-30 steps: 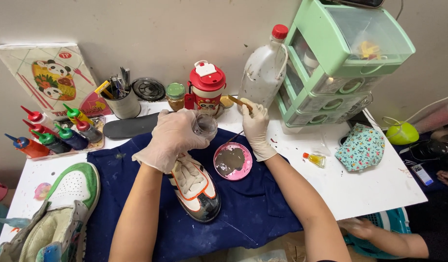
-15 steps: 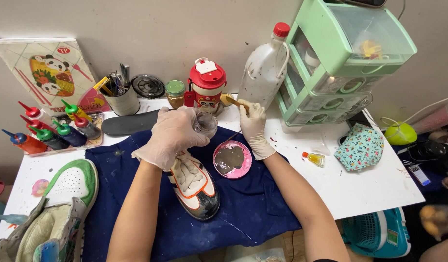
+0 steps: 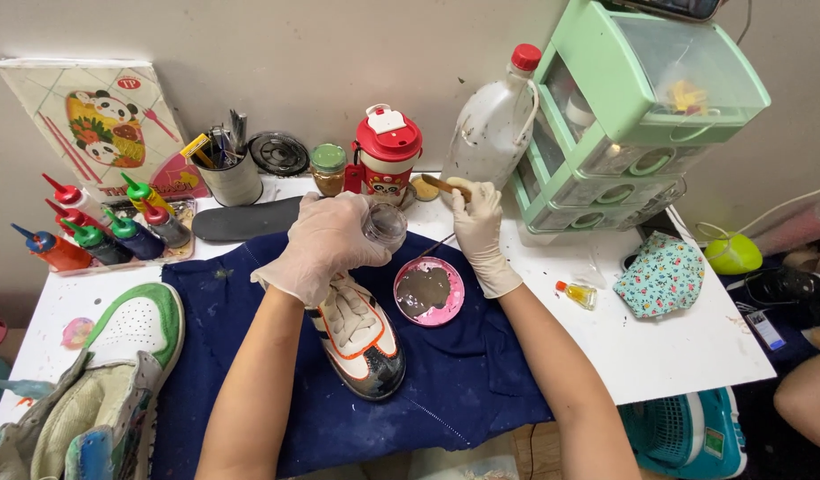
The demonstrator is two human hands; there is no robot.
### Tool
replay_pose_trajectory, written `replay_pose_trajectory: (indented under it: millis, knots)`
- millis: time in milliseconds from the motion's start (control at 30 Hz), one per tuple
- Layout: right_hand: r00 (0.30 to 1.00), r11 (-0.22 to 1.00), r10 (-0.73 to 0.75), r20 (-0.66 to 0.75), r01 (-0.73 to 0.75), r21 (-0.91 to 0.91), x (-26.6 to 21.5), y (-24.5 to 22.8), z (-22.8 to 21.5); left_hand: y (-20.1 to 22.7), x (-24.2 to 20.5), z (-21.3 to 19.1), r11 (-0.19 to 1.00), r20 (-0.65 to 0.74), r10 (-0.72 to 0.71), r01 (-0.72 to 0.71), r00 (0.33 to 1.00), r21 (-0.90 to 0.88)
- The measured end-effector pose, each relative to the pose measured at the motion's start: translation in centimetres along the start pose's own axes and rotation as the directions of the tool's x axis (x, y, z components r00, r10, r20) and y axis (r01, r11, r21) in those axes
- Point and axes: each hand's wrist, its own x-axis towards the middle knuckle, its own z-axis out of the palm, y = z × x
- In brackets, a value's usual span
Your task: The person mixes a dark liquid and a yellow powder in a small pink bowl using a wooden stick. They repeatedly stir the mixture to combine the ingredients while wearing gloves.
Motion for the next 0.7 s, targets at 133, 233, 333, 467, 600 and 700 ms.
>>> replay_pose_trajectory:
  millis: [133, 233, 333, 467, 600, 700]
  knots:
    - [0.994, 0.999, 0.032, 0.107, -0.029, -0.038, -0.4, 1.9, 1.5, -0.1, -0.3, -0.3, 1.0, -0.006, 0.0, 0.0, 1.0, 0.01]
    - [0.99, 0.997, 0.067, 0.126, -0.061, -0.049, 0.1, 2.0, 0.9, 0.0, -0.5, -0.5, 1.0, 0.001, 0.001, -0.001, 1.0, 0.019]
    - [0.98, 0.993, 0.121, 0.156, -0.117, -0.032, 0.7, 1.9, -0.1, -0.1, 0.1, 0.0, 1.0, 0.01, -0.001, 0.0, 1.0, 0.014]
    - [0.977, 0.992, 0.123, 0.175, -0.124, -0.007, 0.4, 1.7, -1.7, -0.2, 0.1, 0.1, 0.999, 0.009, 0.024, -0.024, 1.0, 0.023]
    - [0.999, 0.997, 0.039, -0.038, -0.037, 0.066, 3.2, -5.1, -8.2, 0.9, 0.0, -0.1, 0.998, 0.009, 0.064, -0.064, 0.998, 0.018]
    - [0.94, 0.819, 0.341, -0.032, -0.28, 0.501, 3.0, -10.5, -12.5, 1.6, -0.6, -0.5, 0.997, 0.015, 0.081, -0.081, 0.997, 0.013]
